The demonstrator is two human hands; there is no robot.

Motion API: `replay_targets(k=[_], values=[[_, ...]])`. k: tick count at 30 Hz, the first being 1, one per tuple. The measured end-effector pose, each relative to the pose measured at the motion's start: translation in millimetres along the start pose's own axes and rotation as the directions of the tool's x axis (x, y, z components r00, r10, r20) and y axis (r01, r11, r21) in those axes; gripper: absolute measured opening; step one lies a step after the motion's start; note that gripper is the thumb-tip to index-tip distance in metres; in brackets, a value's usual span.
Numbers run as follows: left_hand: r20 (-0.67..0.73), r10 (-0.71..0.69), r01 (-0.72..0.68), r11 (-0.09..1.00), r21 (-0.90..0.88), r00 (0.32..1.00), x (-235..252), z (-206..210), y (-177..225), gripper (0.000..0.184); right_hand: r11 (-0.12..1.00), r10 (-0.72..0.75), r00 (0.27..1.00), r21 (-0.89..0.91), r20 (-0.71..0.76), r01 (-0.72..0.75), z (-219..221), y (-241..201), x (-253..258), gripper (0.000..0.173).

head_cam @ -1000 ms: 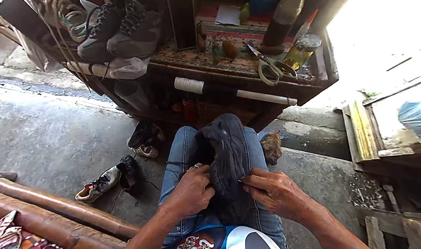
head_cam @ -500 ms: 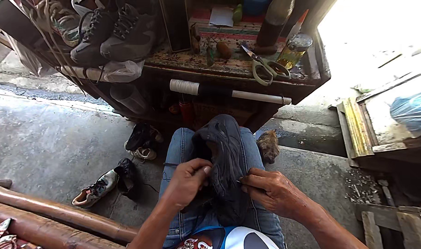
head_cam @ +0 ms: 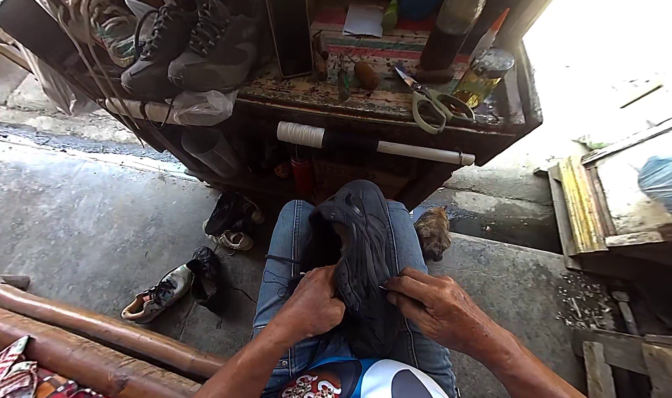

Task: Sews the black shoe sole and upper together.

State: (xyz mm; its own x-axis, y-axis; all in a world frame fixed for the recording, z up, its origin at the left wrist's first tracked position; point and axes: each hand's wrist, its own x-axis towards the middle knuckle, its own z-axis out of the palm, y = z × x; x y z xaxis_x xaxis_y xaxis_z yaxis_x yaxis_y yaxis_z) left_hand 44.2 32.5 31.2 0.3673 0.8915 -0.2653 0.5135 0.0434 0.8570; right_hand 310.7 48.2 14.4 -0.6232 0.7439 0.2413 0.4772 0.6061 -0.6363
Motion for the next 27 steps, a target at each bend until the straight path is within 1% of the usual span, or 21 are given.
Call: replay_targets(k=[2,4,5,6,9,11,13,15,17,20,22,25,27], values=[[-0.079,0.078,-0.077,0.997,0.024,0.994,-6.5,7.6,0.4,0.028,1.0,0.01,1.0,-0.005,0.017,-0.01,-2.9,0.4,-2.4,0.023],[-0.152,0.238,-0.22,0.967,0.129,0.959,-12.3,16.5,4.0,0.022,0.999,0.022,0.998,-0.051,0.065,-0.019,-7.8,-1.2,-2.3,0.025],[-0.154,0.299,-0.27,0.945,0.187,0.942,-13.4,19.4,7.1,0.019,0.995,0.031,0.994,-0.092,0.101,-0.022,-11.4,-3.1,-1.3,0.025],[-0.132,0.33,-0.296,0.928,0.225,0.935,-13.4,20.5,10.9,0.017,0.99,0.042,0.989,-0.141,0.139,-0.023,-15.4,-5.8,0.6,0.024],[-0.028,0.32,-0.301,0.915,0.269,0.947,-10.6,18.4,21.5,0.011,0.968,0.065,0.973,-0.25,0.221,-0.008,-24.8,-16.5,10.5,0.019],[0.027,0.268,-0.265,0.926,0.27,0.963,-8.6,15.0,27.3,0.009,0.962,0.093,0.962,-0.271,0.257,-0.02,-26.0,-22.0,18.4,0.016],[0.06,0.222,-0.23,0.936,0.265,0.973,-7.3,11.7,29.5,0.011,0.964,0.135,0.956,-0.258,0.262,-0.066,-23.4,-21.9,23.3,0.017],[0.042,0.221,-0.224,0.942,0.25,0.974,-7.4,11.5,27.8,0.012,0.973,0.168,0.963,-0.194,0.212,-0.127,-19.6,-13.7,21.0,0.023],[-0.034,0.268,-0.254,0.941,0.225,0.963,-7.9,16.7,22.0,0.014,0.973,0.169,0.981,-0.176,0.094,-0.151,-13.8,-3.4,10.6,0.031],[-0.2,0.391,-0.349,0.912,0.215,0.898,-5.5,31.5,10.9,0.014,0.96,0.171,0.982,-0.212,-0.082,-0.185,-8.0,5.6,-3.5,0.045],[-0.241,0.412,-0.361,0.904,0.228,0.879,-5.2,36.0,8.9,0.014,0.94,0.194,0.962,-0.245,-0.191,-0.238,-11.7,13.2,-8.7,0.051],[-0.234,0.387,-0.335,0.913,0.234,0.892,-5.7,34.2,7.6,0.016,0.906,0.245,0.914,-0.258,-0.323,-0.335,-32.8,26.7,-11.6,0.053],[-0.23,0.367,-0.323,0.923,0.209,0.901,-4.8,31.4,5.4,0.018,0.863,0.31,0.868,-0.269,-0.387,-0.428,-48.7,34.4,-16.0,0.055]])
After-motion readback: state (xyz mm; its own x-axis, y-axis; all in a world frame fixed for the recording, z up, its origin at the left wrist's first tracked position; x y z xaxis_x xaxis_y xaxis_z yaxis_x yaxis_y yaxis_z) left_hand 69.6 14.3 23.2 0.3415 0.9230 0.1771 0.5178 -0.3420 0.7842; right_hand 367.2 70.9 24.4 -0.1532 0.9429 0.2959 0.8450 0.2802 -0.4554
